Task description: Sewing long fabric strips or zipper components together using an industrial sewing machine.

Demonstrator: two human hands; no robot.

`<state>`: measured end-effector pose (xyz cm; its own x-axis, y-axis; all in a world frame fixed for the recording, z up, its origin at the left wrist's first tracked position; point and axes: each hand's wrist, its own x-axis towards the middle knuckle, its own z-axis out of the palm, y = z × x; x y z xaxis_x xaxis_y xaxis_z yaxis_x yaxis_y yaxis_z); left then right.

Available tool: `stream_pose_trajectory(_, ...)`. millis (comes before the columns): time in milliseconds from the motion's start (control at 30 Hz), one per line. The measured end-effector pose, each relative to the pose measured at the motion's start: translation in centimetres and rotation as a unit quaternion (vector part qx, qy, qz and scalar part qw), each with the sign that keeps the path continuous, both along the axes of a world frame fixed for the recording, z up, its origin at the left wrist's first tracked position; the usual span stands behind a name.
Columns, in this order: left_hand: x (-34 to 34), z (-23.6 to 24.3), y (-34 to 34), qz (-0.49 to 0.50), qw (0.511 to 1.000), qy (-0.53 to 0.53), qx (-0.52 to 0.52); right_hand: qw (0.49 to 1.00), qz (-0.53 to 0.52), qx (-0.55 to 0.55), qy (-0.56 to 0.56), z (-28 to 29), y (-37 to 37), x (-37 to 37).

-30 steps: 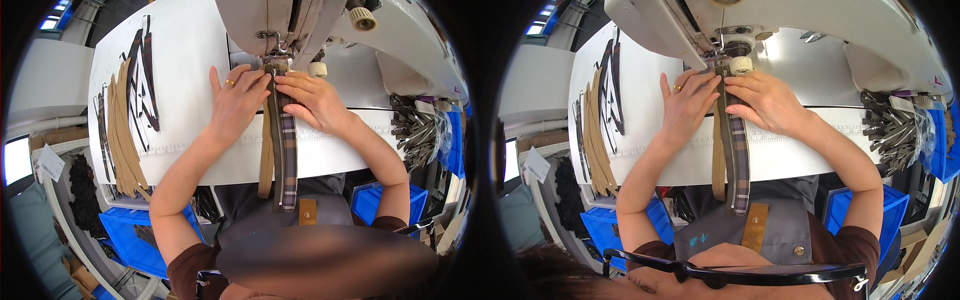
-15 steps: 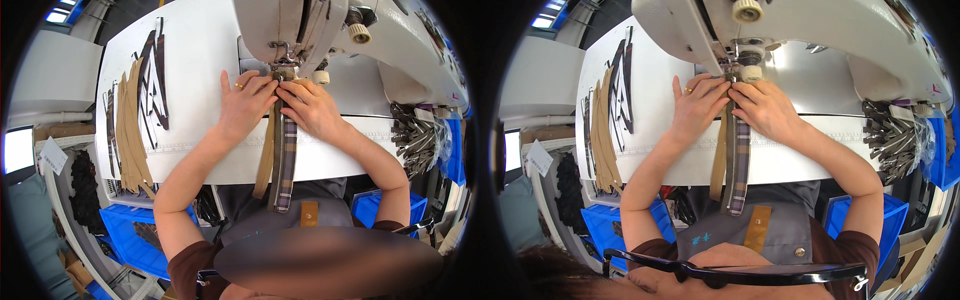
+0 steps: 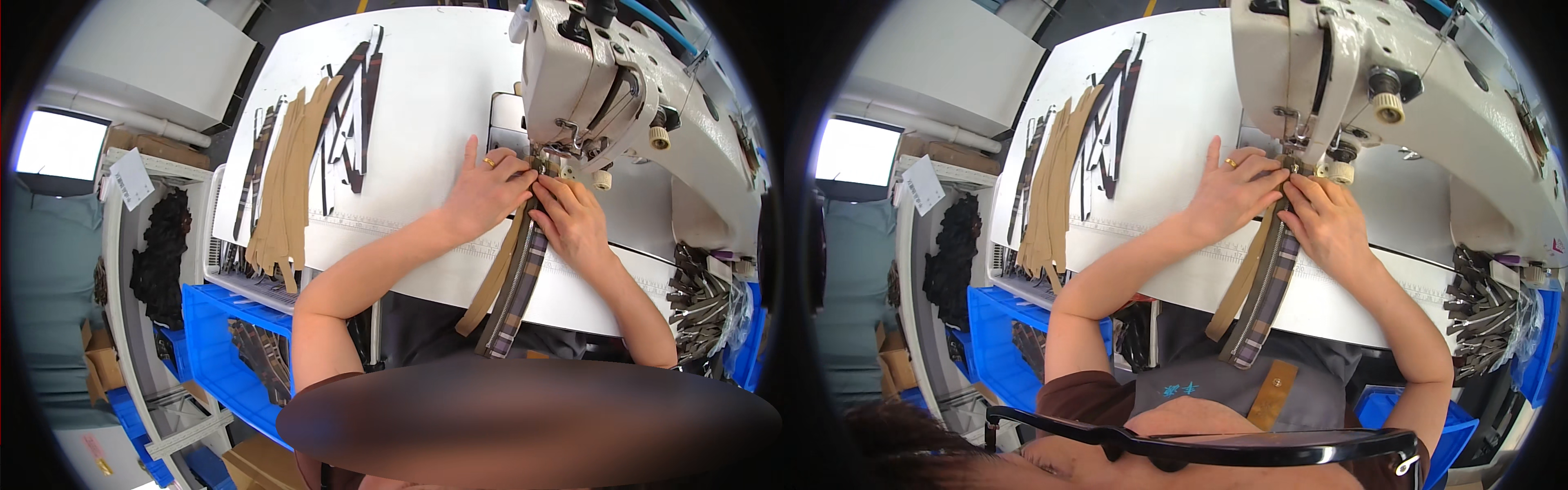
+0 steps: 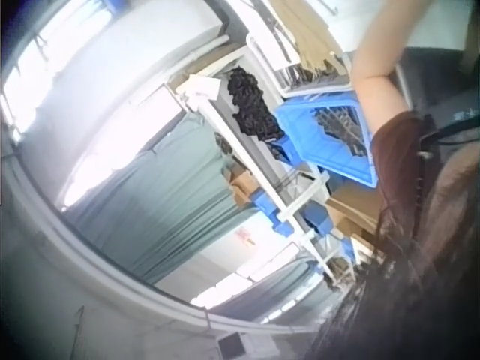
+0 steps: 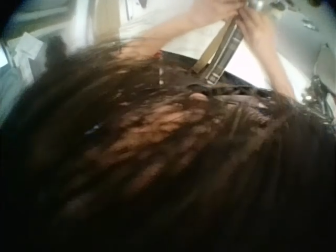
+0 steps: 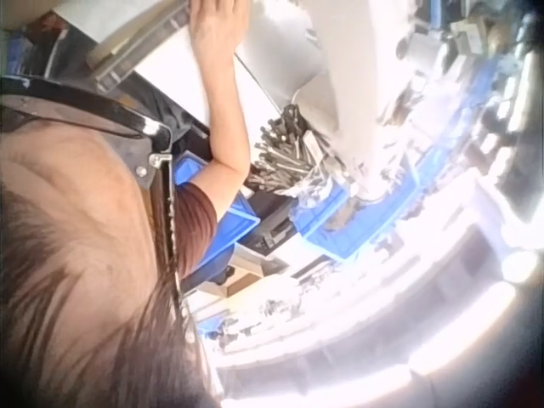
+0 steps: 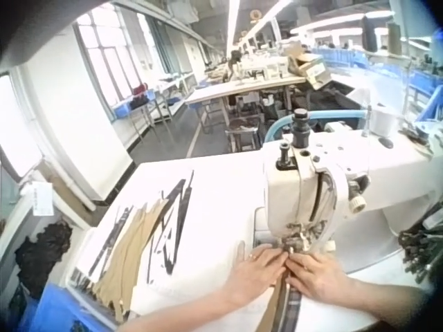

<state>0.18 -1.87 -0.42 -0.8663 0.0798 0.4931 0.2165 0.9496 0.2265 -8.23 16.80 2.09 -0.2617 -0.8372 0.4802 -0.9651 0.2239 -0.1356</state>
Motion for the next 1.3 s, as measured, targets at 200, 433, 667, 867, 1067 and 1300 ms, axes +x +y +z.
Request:
stream_pose_trajectory(200,-1.3,5.3,-10.2,0.101,0.986,-0.06,0.121,1.0,-0.003,-0.02,0.003,0.0,0.5,0.1)
stream_pose_trajectory(433,-0.8,6.6,-22.4,0.337,0.928,-0.08,0.136,0.999,0.017,-0.035,0.001,0.3,0.1,0.3)
stream_pose_trajectory(667,0.4,5.4,-18.1,0.34,0.928,-0.149,-0.034,0.999,0.011,-0.033,-0.01,-0.2,0.4,0.0)
stream_pose_trajectory(867,2.3,1.9,-19.6,0.303,0.95,-0.046,0.059,0.999,0.014,-0.035,-0.015,-0.1,0.2,-0.1)
stream_pose_trajectory(1067,-0.5,2.9,-21.2,0.35,0.929,-0.095,-0.077,0.999,0.011,-0.039,-0.015,-0.1,0.2,0.0)
stream_pose_trajectory(1300,0.2,4.9,-21.6,0.371,0.922,-0.051,0.098,0.999,0.013,-0.048,-0.003,-0.2,0.3,0.1)
